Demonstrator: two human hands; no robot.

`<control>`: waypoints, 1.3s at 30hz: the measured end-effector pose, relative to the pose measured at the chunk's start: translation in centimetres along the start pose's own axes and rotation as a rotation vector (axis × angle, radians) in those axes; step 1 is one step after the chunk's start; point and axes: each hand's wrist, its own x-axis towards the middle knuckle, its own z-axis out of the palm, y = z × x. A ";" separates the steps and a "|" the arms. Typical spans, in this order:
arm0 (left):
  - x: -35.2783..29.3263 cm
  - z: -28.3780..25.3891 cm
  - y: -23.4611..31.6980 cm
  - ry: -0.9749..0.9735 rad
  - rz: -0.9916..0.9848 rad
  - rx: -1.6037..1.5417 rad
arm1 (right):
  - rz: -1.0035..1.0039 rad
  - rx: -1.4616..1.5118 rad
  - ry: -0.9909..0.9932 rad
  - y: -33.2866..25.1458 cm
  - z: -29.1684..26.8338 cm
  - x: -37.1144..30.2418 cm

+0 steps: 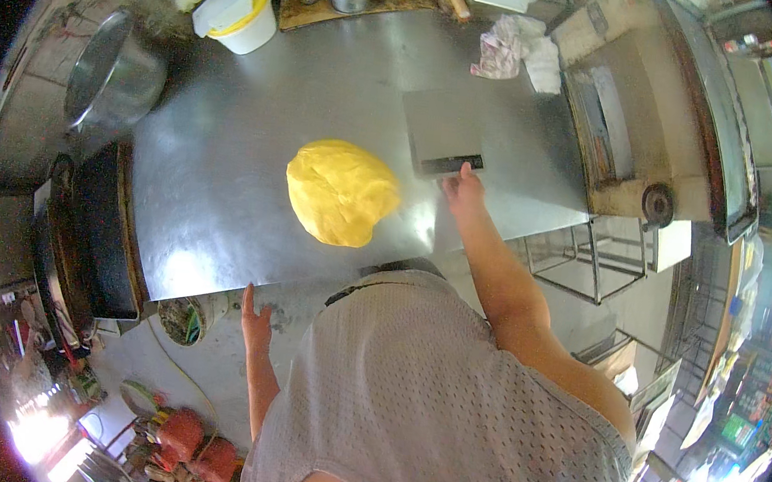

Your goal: The person kneads a yellow dough in a metal bowl, transfers it to a stainless steel countertop, and uses a bench scraper to cut and weigh portions on a digital scale. The person adjusts the portions to reach target weights and places them on the scale.

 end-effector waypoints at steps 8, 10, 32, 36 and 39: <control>4.4 2.8 5.3 -0.044 -0.045 -0.107 | 0.018 -0.129 0.108 0.7 0.5 0.2; 5.8 3.8 7.8 -0.076 0.023 -0.092 | 0.009 -0.259 0.021 0.2 -1.5 1.3; 16.3 15.9 15.0 0.145 -0.060 -0.674 | -0.780 -1.417 -0.610 8.9 11.1 -8.0; 16.0 16.7 17.2 0.034 -0.103 -1.012 | -0.289 -1.299 -0.575 9.2 11.4 -9.3; 15.8 15.3 17.4 -0.038 -0.127 -1.188 | -0.285 -1.397 -0.797 9.3 13.8 -14.9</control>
